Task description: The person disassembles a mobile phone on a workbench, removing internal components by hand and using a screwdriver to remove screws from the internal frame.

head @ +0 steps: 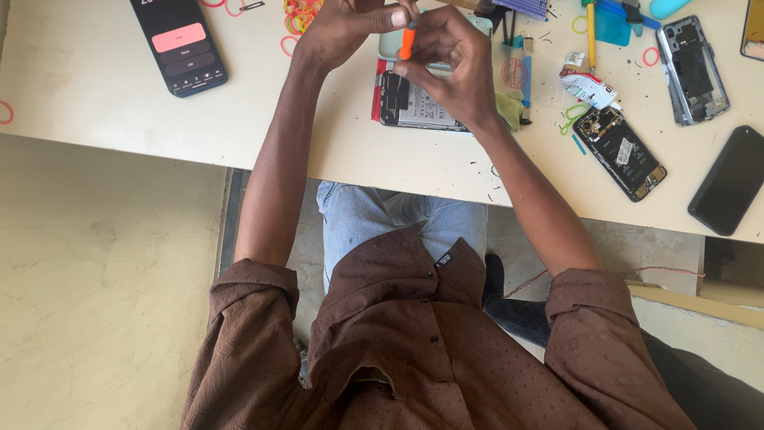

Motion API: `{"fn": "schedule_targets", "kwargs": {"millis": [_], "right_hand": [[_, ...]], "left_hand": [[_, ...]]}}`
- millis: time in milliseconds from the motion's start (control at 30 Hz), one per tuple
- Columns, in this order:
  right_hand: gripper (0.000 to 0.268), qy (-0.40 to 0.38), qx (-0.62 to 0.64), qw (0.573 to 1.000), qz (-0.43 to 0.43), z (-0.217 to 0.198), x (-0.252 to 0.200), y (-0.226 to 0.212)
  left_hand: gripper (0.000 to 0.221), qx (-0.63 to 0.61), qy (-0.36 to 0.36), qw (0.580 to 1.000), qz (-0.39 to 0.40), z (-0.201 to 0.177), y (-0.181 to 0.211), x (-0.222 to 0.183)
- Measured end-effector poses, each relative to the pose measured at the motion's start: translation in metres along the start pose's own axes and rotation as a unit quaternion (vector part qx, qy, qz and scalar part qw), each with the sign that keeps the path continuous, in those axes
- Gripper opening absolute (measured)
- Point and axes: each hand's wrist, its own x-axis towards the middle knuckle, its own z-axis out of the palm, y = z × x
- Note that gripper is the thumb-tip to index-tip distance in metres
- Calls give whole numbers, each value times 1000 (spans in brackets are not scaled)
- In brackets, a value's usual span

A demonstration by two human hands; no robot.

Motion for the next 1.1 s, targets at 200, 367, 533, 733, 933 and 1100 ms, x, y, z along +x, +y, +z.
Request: {"fn": "schedule_targets", "kwargs": {"millis": [200, 367, 533, 733, 933, 1100], "right_hand": [[49, -15, 28, 999, -10, -4, 0, -6], [45, 14, 12, 1000, -6, 0, 1, -6], [40, -16, -5, 999, -30, -5, -4, 1], [40, 25, -62, 998, -8, 0, -2, 5], [38, -9, -37, 998, -41, -3, -4, 3], [36, 20, -50, 998, -29, 1, -1, -1]], "left_hand": [[25, 7, -4, 1000, 14, 2, -2, 0], [22, -24, -16, 1000, 10, -1, 0, 1], [18, -33, -47, 997, 51, -1, -1, 3], [18, -35, -34, 998, 35, -2, 0, 0], [18, -29, -26, 999, 20, 0, -2, 1], [20, -25, -21, 999, 7, -1, -1, 0]]}}
